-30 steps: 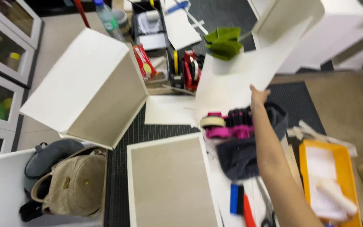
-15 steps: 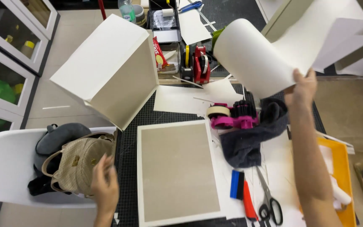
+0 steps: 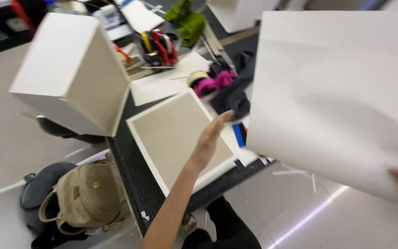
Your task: Applying a white finish to a box by painting it with a roller and then applying and smoothing an adhesive sheet.
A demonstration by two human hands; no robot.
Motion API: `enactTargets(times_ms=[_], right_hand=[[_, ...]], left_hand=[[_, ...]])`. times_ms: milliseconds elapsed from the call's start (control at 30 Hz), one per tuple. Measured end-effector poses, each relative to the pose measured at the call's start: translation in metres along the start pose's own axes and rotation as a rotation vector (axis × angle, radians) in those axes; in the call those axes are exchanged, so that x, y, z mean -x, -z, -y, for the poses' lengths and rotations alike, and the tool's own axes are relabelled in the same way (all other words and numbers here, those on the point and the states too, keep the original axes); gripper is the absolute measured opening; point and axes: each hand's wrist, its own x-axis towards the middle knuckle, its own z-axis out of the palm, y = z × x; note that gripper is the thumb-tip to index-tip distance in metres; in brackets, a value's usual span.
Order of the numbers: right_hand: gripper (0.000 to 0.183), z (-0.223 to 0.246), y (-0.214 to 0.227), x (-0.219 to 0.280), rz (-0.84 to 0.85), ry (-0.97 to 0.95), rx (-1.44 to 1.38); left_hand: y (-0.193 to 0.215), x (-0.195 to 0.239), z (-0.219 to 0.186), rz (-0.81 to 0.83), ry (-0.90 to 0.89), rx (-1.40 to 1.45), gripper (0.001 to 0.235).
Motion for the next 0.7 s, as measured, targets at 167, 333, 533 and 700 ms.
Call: enactTargets(times_ms=[167,333,533,700], right_hand=[[0.030,-0.077,-0.011,0.175,-0.264,-0.054,0.127],[0.024,-0.048,-0.031,0.249,-0.261,-0.361,0.075],[0.029,-0.022,-0.043,0.255,-0.163,-0.537,0.011],[0.040,0.006,-0.026,0.219,-0.078,-0.776,0.380]], left_hand=[[-0.086,0.016,-0.005,0.248,0.254,0.530,0.081],[-0.128,0.051,-0.006,0.222,0.174,0.470,0.040],[-0.169,0.082,-0.010,0.112,0.147,0.187,0.040],[-0.194,0.102,0.000,0.076,0.142,0.156,0.028]])
